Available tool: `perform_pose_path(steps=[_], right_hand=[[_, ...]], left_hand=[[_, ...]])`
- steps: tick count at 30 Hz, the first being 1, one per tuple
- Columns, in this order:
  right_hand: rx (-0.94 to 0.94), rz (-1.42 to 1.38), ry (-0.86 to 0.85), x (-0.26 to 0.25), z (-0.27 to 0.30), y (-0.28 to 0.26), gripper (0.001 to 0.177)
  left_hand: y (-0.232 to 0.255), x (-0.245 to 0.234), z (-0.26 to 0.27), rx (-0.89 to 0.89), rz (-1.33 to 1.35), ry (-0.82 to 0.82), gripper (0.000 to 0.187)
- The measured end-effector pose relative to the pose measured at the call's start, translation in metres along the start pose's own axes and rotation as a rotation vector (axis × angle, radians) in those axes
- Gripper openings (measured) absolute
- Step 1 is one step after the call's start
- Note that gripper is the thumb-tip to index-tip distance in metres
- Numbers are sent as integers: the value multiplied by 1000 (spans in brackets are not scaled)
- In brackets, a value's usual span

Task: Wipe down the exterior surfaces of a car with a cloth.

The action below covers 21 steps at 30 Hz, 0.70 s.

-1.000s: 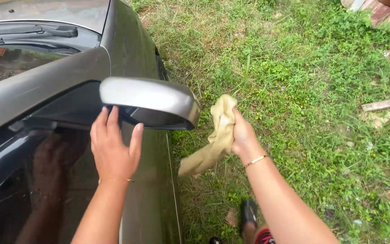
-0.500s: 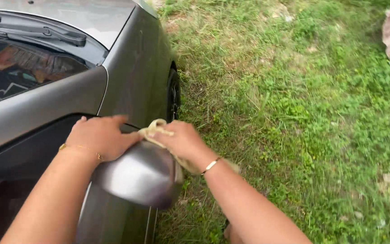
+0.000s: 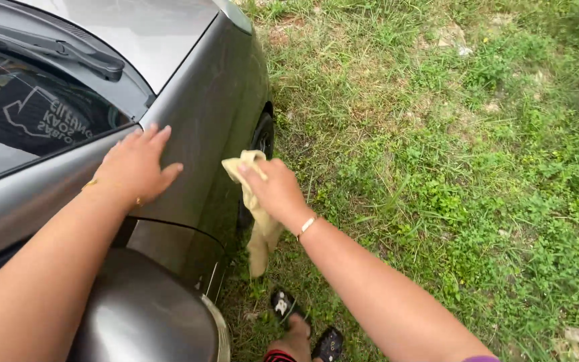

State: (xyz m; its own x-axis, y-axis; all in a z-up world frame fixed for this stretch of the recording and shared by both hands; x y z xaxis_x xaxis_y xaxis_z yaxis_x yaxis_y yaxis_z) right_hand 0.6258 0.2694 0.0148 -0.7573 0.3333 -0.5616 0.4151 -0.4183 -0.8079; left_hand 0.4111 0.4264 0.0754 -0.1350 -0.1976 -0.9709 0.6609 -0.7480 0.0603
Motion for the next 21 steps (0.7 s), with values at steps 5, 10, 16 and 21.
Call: perform_pose_path(steps=[5,10,16,21], right_hand=[[-167,-75,54,-24,-65,-44,50],[-169,57,165,-33,-134,-55,51],[-164,-9,197,-54,-190,-103,53],[-218,-139,182,-40,-246,-171,59]], left_hand=[[16,-26,-57,50,-149,263,85],[14,-34,-115,20,-126,335,83],[9,-47,-136,-43,-99,255,82],[-17,-46,-137,-127,-81,251,84]])
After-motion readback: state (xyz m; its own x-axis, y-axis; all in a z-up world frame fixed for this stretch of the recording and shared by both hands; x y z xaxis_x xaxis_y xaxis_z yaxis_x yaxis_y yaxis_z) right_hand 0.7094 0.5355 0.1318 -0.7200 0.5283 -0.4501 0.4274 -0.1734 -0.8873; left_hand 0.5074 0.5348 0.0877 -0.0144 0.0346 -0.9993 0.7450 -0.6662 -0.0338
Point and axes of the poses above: each hand's wrist, its own z-axis away from the middle knuckle, its own x-axis out of the palm, y = z × x, the point moved 1 cm from there along -z, towards the middle knuckle, and after that the axes turned 15 degrees about x, right-handed, at the moved point
